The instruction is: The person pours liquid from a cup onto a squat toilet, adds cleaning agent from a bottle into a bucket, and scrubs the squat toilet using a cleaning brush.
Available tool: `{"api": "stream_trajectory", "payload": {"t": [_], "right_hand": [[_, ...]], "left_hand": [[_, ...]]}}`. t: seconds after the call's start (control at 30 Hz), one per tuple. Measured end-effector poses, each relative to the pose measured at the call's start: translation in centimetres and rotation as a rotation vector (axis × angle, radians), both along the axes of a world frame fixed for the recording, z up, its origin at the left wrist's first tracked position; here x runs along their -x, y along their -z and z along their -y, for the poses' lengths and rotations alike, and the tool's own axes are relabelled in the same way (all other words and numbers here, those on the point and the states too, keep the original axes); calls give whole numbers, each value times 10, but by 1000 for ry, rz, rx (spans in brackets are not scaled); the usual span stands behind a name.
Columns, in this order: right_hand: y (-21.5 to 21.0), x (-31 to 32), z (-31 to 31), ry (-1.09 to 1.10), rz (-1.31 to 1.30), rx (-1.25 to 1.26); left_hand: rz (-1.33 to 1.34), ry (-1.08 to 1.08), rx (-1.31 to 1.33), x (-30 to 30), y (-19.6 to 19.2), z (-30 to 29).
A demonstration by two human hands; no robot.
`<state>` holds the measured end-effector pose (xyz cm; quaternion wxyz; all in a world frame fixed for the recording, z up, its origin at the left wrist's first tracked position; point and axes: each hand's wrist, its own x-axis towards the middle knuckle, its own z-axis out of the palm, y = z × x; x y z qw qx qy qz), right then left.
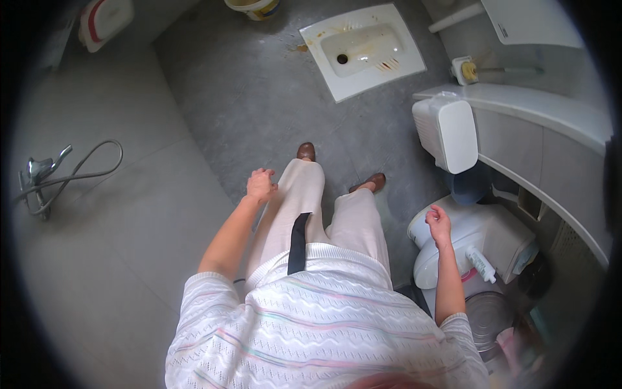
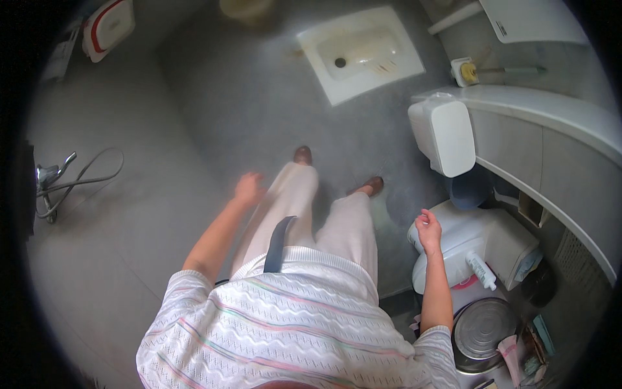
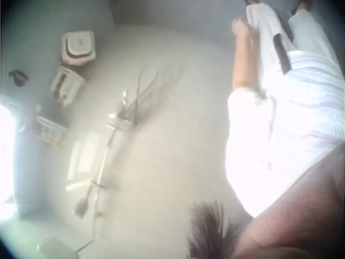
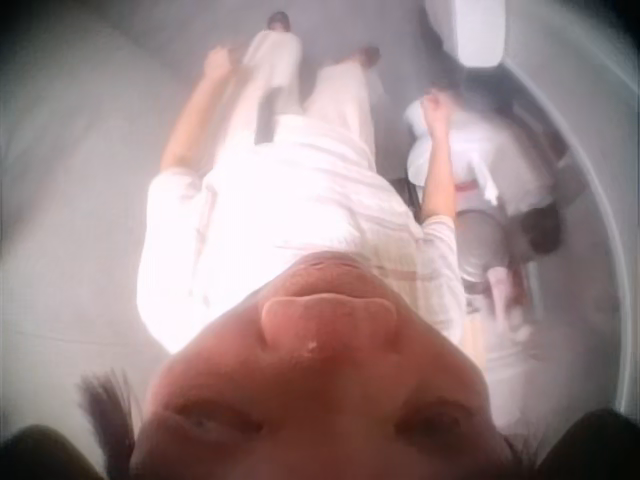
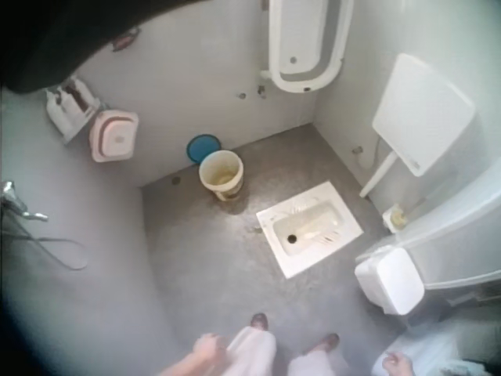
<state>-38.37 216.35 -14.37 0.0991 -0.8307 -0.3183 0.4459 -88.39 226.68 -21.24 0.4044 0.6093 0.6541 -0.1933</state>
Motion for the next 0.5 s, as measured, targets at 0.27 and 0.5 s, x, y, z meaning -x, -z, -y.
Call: {"api": "stream_trajectory", "payload": {"t": [0.27,0.5], "right_hand": [[-11,56,-59,-13,-172,74],[-9,39,-95,-51,-203,91]], "left_hand": [[-94,-185,95,66,20,14],[-109,-339,159,37,2,7]]}}
